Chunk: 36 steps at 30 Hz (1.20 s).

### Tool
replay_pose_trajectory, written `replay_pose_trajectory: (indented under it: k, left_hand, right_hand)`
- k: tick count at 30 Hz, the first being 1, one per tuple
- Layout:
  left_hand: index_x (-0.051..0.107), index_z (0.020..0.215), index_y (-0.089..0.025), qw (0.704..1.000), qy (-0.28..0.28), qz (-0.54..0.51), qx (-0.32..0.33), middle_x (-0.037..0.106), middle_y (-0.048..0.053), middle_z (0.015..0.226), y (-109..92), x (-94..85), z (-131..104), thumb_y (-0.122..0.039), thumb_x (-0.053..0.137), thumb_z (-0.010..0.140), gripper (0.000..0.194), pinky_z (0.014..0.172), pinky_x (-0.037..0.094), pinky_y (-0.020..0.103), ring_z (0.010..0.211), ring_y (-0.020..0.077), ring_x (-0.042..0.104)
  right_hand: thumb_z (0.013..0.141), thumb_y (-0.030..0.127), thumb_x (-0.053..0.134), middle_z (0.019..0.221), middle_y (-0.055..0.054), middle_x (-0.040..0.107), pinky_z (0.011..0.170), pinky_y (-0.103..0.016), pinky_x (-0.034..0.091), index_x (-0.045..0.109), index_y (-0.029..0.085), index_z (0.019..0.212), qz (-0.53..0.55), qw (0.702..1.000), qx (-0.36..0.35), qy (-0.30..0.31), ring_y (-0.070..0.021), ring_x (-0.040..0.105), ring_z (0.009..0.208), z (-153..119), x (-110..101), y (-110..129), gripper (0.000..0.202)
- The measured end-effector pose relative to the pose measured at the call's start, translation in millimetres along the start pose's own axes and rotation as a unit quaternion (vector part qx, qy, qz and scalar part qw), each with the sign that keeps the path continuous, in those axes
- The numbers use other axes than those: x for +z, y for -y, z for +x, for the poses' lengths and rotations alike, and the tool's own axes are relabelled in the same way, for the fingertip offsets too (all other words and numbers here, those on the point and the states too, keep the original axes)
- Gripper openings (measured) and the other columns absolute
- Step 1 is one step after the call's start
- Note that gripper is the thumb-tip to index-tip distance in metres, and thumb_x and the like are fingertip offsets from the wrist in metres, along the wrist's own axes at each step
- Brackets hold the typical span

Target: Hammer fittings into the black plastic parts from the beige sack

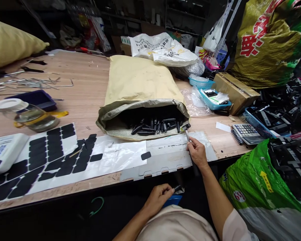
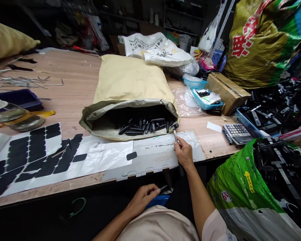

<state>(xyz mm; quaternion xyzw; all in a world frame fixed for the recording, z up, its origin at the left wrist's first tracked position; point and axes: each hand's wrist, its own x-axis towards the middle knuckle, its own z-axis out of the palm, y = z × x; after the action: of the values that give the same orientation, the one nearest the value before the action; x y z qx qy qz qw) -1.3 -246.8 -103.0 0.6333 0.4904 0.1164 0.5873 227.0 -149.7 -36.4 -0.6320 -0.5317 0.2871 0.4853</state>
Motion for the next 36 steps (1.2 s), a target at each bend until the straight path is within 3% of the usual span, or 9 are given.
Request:
replay_pose_trajectory:
  k: [6, 11, 14, 16, 18, 20, 22, 25, 36]
  left_hand:
    - [0.074, 0.082, -0.018, 0.97, -0.065, 0.15, -0.179, 0.07, 0.009, 0.08, 15.3, -6.4, 19.5, -0.05, 0.05, 0.091, 0.041, 0.07, 0.044, 0.031, 0.084, 0.0272, 0.067]
    - [0.078, 0.102, -0.021, 0.988, 0.033, 0.148, -0.037, 0.065, 0.0, 0.067, -25.7, -10.2, -10.7, -0.039, 0.059, 0.085, 0.031, 0.06, 0.036, 0.025, 0.066, 0.0178, 0.06]
    - [0.079, 0.096, -0.022, 0.991, 0.091, 0.081, 0.061, 0.061, -0.003, 0.061, -68.7, -34.1, -26.4, -0.043, 0.06, 0.087, 0.029, 0.055, 0.032, 0.024, 0.056, 0.0124, 0.05]
    - [0.078, 0.092, -0.02, 0.993, 0.042, 0.062, 0.091, 0.063, -0.002, 0.065, -92.3, -62.6, -23.7, -0.048, 0.056, 0.09, 0.035, 0.054, 0.033, 0.024, 0.057, 0.0123, 0.049]
    - [0.076, 0.092, -0.019, 0.985, -0.109, 0.094, 0.097, 0.064, 0.0, 0.068, -106.3, -96.9, -9.2, -0.048, 0.052, 0.092, 0.038, 0.057, 0.038, 0.026, 0.059, 0.014, 0.052]
    - [0.076, 0.1, -0.02, 0.936, -0.294, 0.176, 0.081, 0.065, 0.003, 0.078, -111.1, -130.6, 12.8, -0.042, 0.05, 0.095, 0.034, 0.064, 0.042, 0.029, 0.068, 0.0179, 0.056]
    - [0.074, 0.105, -0.018, 0.874, -0.398, 0.275, 0.057, 0.065, 0.009, 0.094, -109.9, -157.7, 35.2, -0.034, 0.051, 0.095, 0.03, 0.077, 0.046, 0.035, 0.089, 0.0254, 0.059]
    - [0.074, 0.104, -0.017, 0.834, -0.414, 0.366, 0.002, 0.063, 0.013, 0.106, -103.8, -179.9, 58.0, -0.027, 0.056, 0.093, 0.023, 0.09, 0.046, 0.042, 0.106, 0.0335, 0.053]
    - [0.07, 0.1, -0.017, 0.855, -0.351, 0.383, 0.017, 0.065, 0.01, 0.1, -86.1, -186.1, 68.3, -0.028, 0.069, 0.087, 0.016, 0.09, 0.043, 0.04, 0.1, 0.0302, 0.055]
  right_hand:
    - [0.089, 0.038, 0.057, 0.061, 0.003, 0.059, 0.059, -0.025, 0.047, 0.072, 0.011, 0.119, -0.016, 1.0, -0.017, -0.013, -0.0141, 0.054, 0.056, -2.8, 1.4, -1.3, 0.043]
    - [0.089, 0.038, 0.056, 0.062, 0.003, 0.058, 0.06, -0.025, 0.046, 0.071, 0.01, 0.12, -0.028, 0.999, -0.013, -0.011, -0.0138, 0.053, 0.056, -3.9, 1.7, -1.5, 0.044]
    - [0.089, 0.038, 0.057, 0.063, 0.003, 0.059, 0.06, -0.025, 0.046, 0.07, 0.011, 0.122, -0.029, 1.0, -0.009, -0.007, -0.0138, 0.052, 0.057, -3.6, 1.6, -1.3, 0.045]
    - [0.089, 0.038, 0.057, 0.063, 0.003, 0.058, 0.061, -0.025, 0.046, 0.071, 0.01, 0.121, -0.029, 1.0, -0.008, -0.007, -0.0138, 0.052, 0.057, -3.4, 1.6, -1.1, 0.044]
    - [0.089, 0.038, 0.057, 0.063, 0.003, 0.059, 0.061, -0.025, 0.046, 0.071, 0.01, 0.12, -0.029, 1.0, -0.008, -0.004, -0.0139, 0.053, 0.057, -3.3, 1.6, -1.0, 0.044]
    - [0.089, 0.038, 0.057, 0.063, 0.003, 0.059, 0.061, -0.025, 0.046, 0.071, 0.01, 0.12, -0.029, 1.0, -0.008, -0.003, -0.014, 0.053, 0.057, -3.4, 1.8, -1.2, 0.045]
    - [0.089, 0.038, 0.057, 0.063, 0.003, 0.059, 0.06, -0.025, 0.046, 0.071, 0.01, 0.121, -0.03, 0.999, -0.01, -0.004, -0.014, 0.053, 0.057, -3.5, 1.9, -1.6, 0.045]
    - [0.089, 0.038, 0.056, 0.062, 0.002, 0.059, 0.059, -0.025, 0.046, 0.071, 0.01, 0.121, -0.028, 1.0, -0.011, -0.004, -0.0139, 0.053, 0.056, -3.5, 2.0, -2.3, 0.045]
    - [0.088, 0.038, 0.057, 0.059, 0.003, 0.057, 0.058, -0.024, 0.044, 0.073, 0.011, 0.117, -0.027, 1.0, -0.012, -0.002, -0.0133, 0.05, 0.054, -0.4, 1.6, -3.2, 0.043]
